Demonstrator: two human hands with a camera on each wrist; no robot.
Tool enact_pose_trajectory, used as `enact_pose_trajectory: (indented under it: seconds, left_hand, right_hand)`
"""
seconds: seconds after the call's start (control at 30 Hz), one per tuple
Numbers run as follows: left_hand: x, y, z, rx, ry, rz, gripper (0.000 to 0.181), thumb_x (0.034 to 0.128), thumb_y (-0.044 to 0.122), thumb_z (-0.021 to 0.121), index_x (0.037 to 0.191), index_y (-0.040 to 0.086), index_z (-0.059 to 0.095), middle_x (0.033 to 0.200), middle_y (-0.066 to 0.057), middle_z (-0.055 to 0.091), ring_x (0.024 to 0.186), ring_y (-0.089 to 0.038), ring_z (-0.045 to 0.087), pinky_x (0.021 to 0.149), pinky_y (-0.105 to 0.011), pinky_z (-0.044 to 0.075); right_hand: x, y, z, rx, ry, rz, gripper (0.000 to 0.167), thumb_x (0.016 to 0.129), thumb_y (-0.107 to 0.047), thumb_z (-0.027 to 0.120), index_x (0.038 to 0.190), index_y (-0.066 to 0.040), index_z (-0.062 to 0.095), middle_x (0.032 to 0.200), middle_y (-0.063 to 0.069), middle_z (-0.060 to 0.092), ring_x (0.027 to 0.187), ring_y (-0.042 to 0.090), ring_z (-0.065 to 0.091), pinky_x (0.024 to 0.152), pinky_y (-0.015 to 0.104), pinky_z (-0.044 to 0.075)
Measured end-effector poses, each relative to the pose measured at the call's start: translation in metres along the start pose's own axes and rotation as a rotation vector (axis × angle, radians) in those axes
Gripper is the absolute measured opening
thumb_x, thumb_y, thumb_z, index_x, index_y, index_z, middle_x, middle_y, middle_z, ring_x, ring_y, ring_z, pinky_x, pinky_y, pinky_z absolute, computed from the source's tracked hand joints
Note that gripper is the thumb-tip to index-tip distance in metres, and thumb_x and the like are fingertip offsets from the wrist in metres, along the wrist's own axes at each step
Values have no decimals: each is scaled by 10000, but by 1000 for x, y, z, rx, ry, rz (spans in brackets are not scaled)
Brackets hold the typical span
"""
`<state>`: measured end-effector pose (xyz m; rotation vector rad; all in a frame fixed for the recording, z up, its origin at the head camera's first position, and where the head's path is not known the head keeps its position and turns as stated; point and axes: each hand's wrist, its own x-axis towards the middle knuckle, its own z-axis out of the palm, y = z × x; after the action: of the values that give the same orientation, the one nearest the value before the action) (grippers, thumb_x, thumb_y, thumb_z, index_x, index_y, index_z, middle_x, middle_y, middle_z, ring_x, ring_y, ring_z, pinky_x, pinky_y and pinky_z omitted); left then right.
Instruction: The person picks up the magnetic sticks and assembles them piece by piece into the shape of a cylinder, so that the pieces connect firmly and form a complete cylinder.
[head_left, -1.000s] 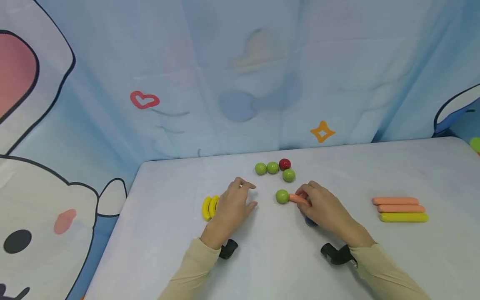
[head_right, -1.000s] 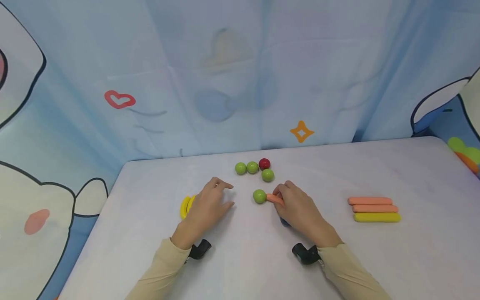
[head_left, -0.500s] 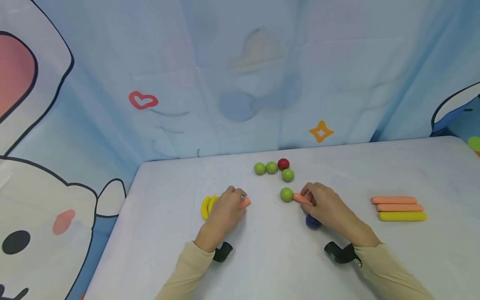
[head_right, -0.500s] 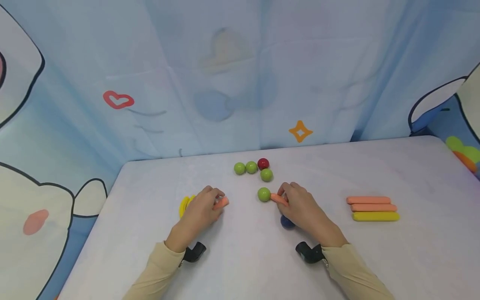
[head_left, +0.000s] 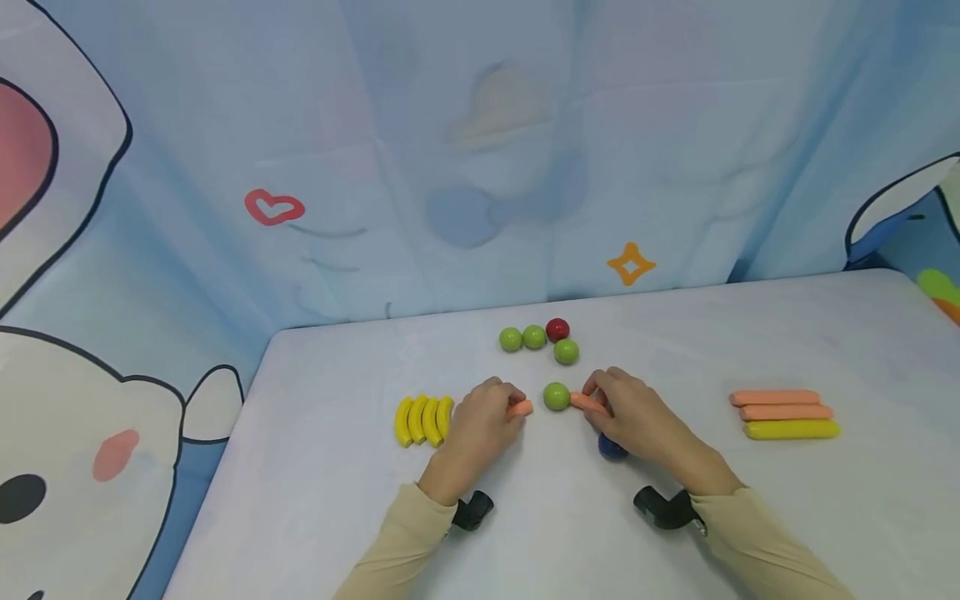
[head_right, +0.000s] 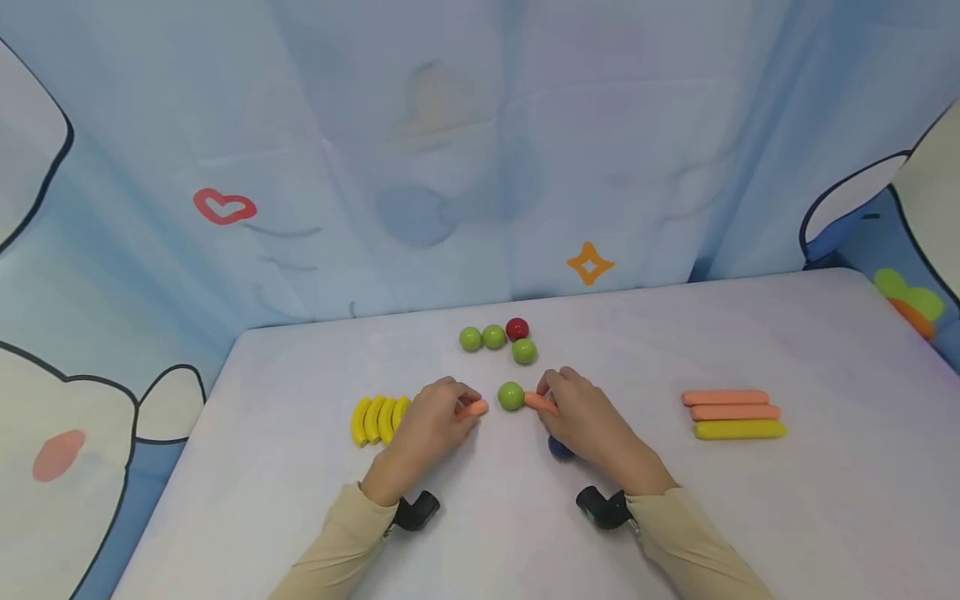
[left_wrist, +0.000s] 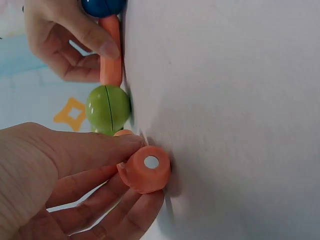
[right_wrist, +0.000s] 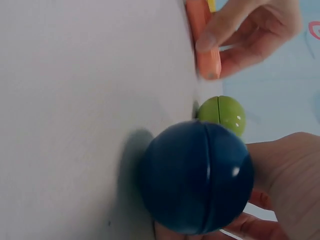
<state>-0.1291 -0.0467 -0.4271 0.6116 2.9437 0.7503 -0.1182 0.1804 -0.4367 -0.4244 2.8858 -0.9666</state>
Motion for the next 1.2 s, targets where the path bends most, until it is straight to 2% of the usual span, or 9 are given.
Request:
enact_pose_trajectory:
  seconds: [0.2, 0.4, 0.5, 0.57, 0.7, 0.83, 1.0, 1.2]
  left_hand:
    - [4, 5, 3, -47, -16, 21, 176, 939, 90, 795, 1090, 3, 775, 958, -63, 680, 770, -125, 559, 689, -211, 500]
    - [3, 6, 2, -16, -19, 13, 180, 945, 119, 796, 1100, 30, 781, 963, -34, 676, 768, -105, 549, 665, -194, 476]
    - [3, 6, 2, 8, -21, 17, 183, 947, 128, 797, 1106, 38, 783, 962, -29, 677, 770, -101, 553, 665, -198, 484]
    - [3, 7, 1, 19, -22, 15, 192, 940, 123, 804, 1113, 42, 783, 974, -32, 683, 779, -101, 561, 678, -204, 497]
    - [3, 9, 1, 16, -28, 11, 210, 932, 113, 811, 1124, 36, 780, 989, -43, 692, 790, -116, 583, 705, -223, 527]
    - [5, 8, 1, 12, -40, 1, 210, 934, 123, 811, 1120, 32, 782, 982, -39, 691, 791, -114, 589, 710, -234, 533]
    - [6, 8, 2, 16, -39, 6, 204, 932, 128, 815, 1101, 18, 785, 962, -41, 691, 772, -109, 583, 693, -223, 525]
    - [7, 7, 1, 25, -31, 8, 187, 932, 120, 813, 1086, 17, 789, 946, -44, 689, 755, -112, 575, 685, -217, 527]
  right_hand:
    - [0, -4, 4, -19, 20, -20, 190, 930, -60, 772, 1068, 10, 661, 878, 46, 568, 722, 155, 518, 642, 318, 480]
    - [0, -5, 6, -21, 30, -18, 204, 930, -63, 771, 1094, 11, 673, 905, 57, 586, 739, 167, 538, 668, 347, 505]
    - [1, -6, 7, -41, 27, -26, 272, 907, -79, 793, 1142, -3, 678, 963, 69, 587, 793, 185, 541, 674, 366, 512]
    - [2, -9, 8, -55, 25, -54, 326, 888, -80, 806, 1181, -10, 680, 1014, 80, 586, 836, 199, 533, 683, 364, 502]
    - [10, -17, 9, -84, 40, -168, 393, 856, -45, 826, 1221, -5, 687, 1095, 103, 601, 896, 219, 518, 725, 366, 480]
    - [19, -25, 9, -80, 32, -249, 349, 850, -3, 828, 1183, 17, 724, 1054, 72, 625, 880, 201, 553, 759, 367, 519]
    - [26, -28, 8, -37, -29, -251, 243, 860, 27, 820, 1096, 34, 768, 990, 32, 629, 864, 186, 597, 756, 343, 545]
    - [28, -24, 9, 3, -50, -258, 257, 856, 6, 841, 1099, 33, 762, 999, 25, 628, 887, 199, 615, 774, 350, 546]
